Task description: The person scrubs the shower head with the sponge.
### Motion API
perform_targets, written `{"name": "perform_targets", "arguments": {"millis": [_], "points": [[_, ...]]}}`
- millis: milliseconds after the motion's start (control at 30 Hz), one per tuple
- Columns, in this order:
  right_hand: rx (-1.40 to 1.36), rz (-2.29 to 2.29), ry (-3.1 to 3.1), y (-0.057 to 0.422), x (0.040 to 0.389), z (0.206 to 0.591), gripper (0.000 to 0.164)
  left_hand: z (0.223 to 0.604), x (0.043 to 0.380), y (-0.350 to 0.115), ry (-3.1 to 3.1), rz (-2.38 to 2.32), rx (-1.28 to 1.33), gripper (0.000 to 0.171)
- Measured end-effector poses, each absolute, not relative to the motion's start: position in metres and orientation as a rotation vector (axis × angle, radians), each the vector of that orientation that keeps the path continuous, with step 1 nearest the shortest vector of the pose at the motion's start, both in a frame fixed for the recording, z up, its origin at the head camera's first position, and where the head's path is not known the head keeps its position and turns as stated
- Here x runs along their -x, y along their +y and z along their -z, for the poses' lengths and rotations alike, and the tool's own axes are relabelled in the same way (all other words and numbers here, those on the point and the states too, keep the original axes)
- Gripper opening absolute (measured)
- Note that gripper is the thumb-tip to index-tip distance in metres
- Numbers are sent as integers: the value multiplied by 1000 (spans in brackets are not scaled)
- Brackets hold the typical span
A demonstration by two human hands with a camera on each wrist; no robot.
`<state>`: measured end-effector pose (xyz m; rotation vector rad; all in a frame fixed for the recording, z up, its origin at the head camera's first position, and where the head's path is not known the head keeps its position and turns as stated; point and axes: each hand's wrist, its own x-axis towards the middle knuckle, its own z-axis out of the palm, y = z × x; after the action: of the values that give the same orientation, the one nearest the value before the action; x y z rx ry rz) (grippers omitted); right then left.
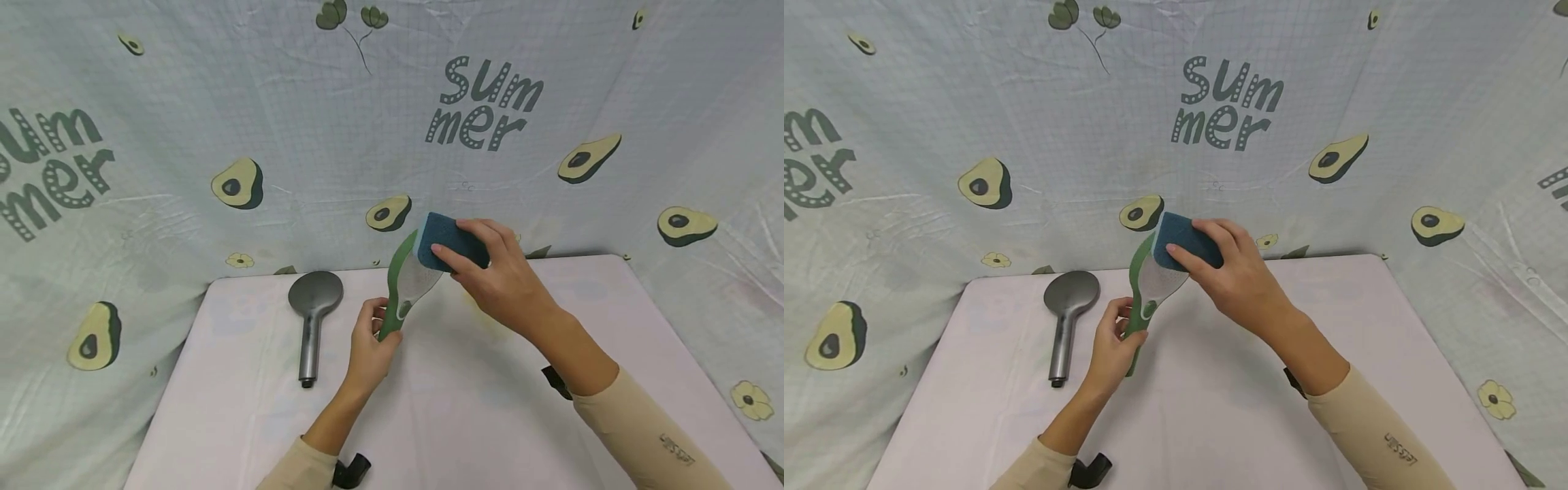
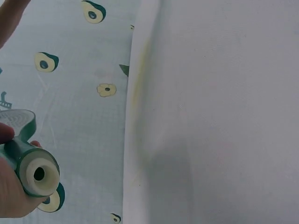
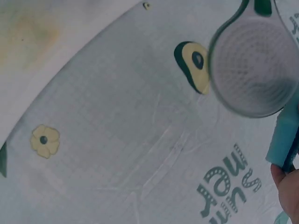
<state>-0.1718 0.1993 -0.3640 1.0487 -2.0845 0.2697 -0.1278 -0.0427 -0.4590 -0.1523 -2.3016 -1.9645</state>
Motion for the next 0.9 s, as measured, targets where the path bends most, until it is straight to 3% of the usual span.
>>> {"name": "perform_targets", "arguments": {"millis": [167, 300, 533, 767, 900], "points": [[-1038, -372, -2064, 214, 170, 364, 36, 458, 129, -44, -2227, 2134, 193, 58], [-1017, -424, -2065, 222, 166, 366, 38, 458, 131, -43, -2239, 2227, 210, 40], [-1032, -433, -2061, 229, 159, 371, 38, 460, 136, -44, -2180, 2407, -38, 58], [-1027, -415, -2104, 235, 155, 383, 40, 460, 141, -53, -1993, 2433, -17, 33], [-1019, -407, -2152, 238, 151, 391, 43, 459, 144, -57, -1879, 2513, 77, 28]]}}
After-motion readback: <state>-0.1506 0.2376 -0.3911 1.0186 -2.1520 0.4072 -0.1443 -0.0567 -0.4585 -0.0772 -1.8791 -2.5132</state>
